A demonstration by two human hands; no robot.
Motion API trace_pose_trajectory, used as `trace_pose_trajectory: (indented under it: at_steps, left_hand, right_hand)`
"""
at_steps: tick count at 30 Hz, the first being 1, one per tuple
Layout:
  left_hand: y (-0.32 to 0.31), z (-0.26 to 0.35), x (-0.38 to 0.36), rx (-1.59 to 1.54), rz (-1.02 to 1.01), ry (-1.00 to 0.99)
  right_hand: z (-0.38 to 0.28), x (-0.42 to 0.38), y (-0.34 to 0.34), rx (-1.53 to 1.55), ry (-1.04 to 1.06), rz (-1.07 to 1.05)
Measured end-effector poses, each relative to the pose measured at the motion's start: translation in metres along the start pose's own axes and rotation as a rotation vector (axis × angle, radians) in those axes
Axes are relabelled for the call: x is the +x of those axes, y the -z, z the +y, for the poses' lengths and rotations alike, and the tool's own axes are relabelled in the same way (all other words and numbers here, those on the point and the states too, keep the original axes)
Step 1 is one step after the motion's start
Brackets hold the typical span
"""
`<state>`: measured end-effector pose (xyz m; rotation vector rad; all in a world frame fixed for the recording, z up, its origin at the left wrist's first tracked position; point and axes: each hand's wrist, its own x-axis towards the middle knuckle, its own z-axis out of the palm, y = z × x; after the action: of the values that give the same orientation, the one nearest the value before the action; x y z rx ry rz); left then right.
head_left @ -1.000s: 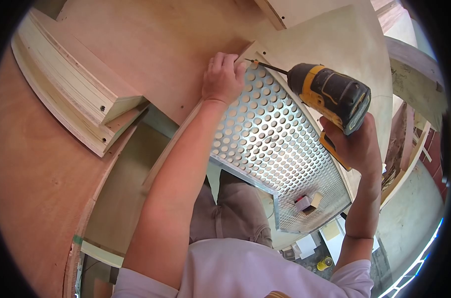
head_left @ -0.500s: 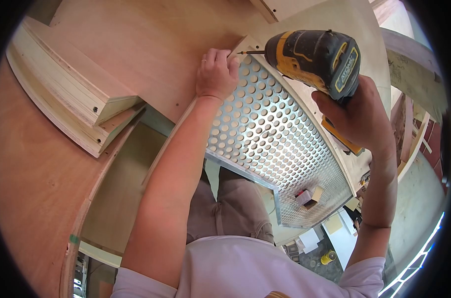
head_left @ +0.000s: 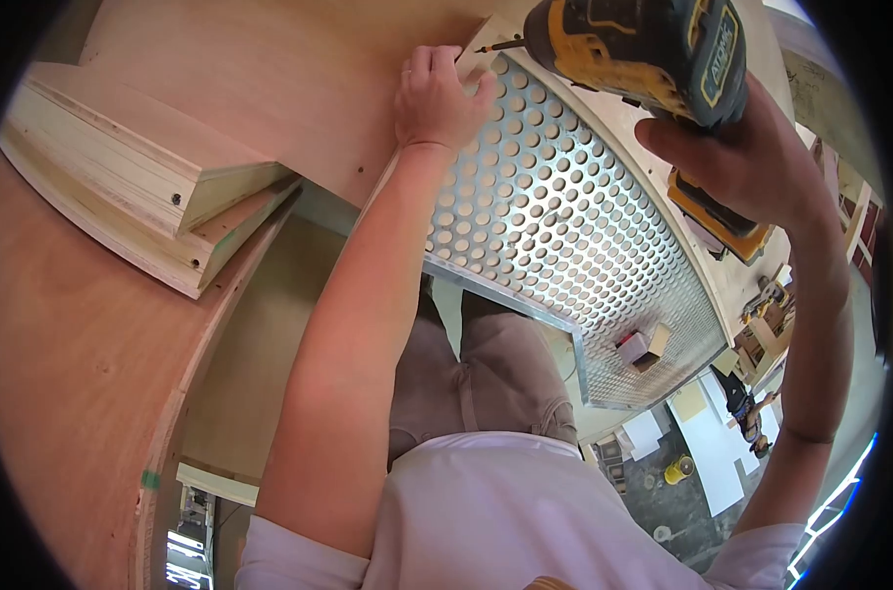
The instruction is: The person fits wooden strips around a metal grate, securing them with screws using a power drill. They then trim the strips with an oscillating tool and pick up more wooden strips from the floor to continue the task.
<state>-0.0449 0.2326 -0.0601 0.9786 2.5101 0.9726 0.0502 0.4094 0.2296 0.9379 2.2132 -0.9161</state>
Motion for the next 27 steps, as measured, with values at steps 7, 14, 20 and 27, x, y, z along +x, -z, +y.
trace_pose_trajectory:
  at_steps: [7, 14, 20, 27]
  left_hand:
    - [0.002, 0.003, 0.003, 0.026, -0.041, 0.015]
    - [-0.002, 0.001, 0.002, 0.028, -0.021, 0.012]
    - [-0.003, 0.001, 0.002, 0.053, -0.082, 0.064]
    - [-0.002, 0.009, 0.006, 0.168, -0.177, 0.179]
  right_hand:
    - [0.022, 0.002, -0.009, -0.03, 0.341, 0.031]
    - [0.01, -0.003, -0.013, -0.035, 0.162, 0.095]
    - [0.013, 0.001, -0.013, -0.126, 0.05, 0.105]
    - [0.017, 0.005, -0.01, -0.091, 0.071, 0.064]
